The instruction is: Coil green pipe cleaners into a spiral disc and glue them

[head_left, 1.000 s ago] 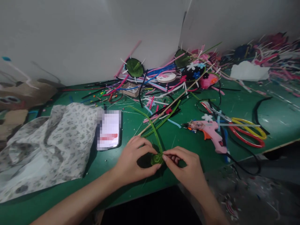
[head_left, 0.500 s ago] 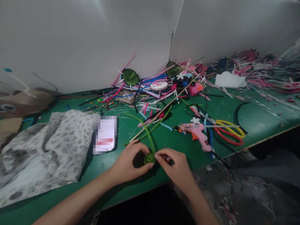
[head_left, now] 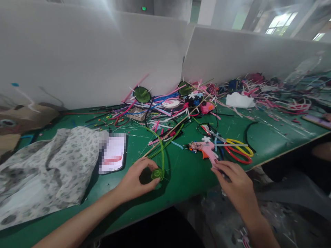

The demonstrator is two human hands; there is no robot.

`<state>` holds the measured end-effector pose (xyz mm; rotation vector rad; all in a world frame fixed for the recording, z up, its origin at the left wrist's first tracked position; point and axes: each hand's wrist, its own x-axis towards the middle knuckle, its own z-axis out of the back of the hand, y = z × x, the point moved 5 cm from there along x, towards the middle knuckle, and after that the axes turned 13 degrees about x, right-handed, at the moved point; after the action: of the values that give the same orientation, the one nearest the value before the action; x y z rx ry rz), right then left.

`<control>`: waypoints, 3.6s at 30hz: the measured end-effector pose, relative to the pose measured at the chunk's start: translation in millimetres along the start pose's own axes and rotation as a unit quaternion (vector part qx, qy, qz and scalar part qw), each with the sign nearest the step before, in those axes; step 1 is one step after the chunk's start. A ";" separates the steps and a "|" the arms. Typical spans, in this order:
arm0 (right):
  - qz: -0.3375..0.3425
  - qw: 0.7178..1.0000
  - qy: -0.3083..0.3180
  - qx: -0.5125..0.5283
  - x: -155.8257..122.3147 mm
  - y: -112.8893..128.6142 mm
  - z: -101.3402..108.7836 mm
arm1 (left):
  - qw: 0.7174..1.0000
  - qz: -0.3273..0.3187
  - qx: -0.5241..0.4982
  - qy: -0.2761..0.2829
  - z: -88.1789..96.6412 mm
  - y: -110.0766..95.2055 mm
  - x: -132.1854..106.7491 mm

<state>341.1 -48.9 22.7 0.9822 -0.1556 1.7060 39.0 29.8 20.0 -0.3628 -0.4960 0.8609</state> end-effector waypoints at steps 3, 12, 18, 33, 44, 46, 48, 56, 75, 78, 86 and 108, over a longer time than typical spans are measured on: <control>0.046 0.998 0.030 -0.017 -4.5 8.5 -6.6 | 0.999 0.035 -0.018 -0.018 4.4 8.5 0.0; 0.212 0.963 0.140 -0.084 55.0 -14.3 -45.3 | 0.994 0.089 -0.055 -0.041 9.1 23.6 3.9; 0.124 0.980 0.156 0.022 110.5 14.2 -63.9 | 0.993 0.090 -0.067 -0.042 19.9 19.4 6.4; -0.318 0.660 0.355 0.581 99.8 80.1 -161.4 | 0.990 0.046 0.077 -0.111 48.6 18.1 13.2; -0.387 0.630 0.142 0.658 114.7 46.4 -167.2 | 0.912 0.246 -0.292 -0.153 39.7 36.0 42.5; -0.390 0.621 0.144 0.665 112.2 45.5 -168.5 | 0.902 0.243 -0.338 -0.112 26.4 28.9 53.0; -0.393 0.612 0.162 0.667 110.0 47.1 -169.1 | 0.894 0.239 -0.373 -0.068 15.3 26.9 59.1; -0.400 0.594 0.226 0.661 107.2 56.6 -166.0 | 0.896 0.250 -0.367 -0.006 14.6 49.8 50.0; -0.227 0.830 0.160 0.483 114.0 56.1 -150.0 | 0.848 0.309 -0.430 -0.035 -2.8 54.0 42.8; -0.182 0.863 0.152 0.446 116.1 59.3 -143.4 | 0.850 0.308 -0.426 -0.040 -1.1 52.5 43.3; -0.181 0.856 0.184 0.448 117.5 64.5 -141.8 | 0.851 0.247 -0.464 0.012 -1.3 45.8 46.9; 0.066 0.932 0.089 0.346 116.9 85.1 -121.5 | 0.862 0.245 -0.439 0.069 -7.3 43.5 44.8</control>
<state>199.3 71.9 53.4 1.3333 0.5497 2.0094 40.5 90.7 4.4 -1.4342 -0.6590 1.0481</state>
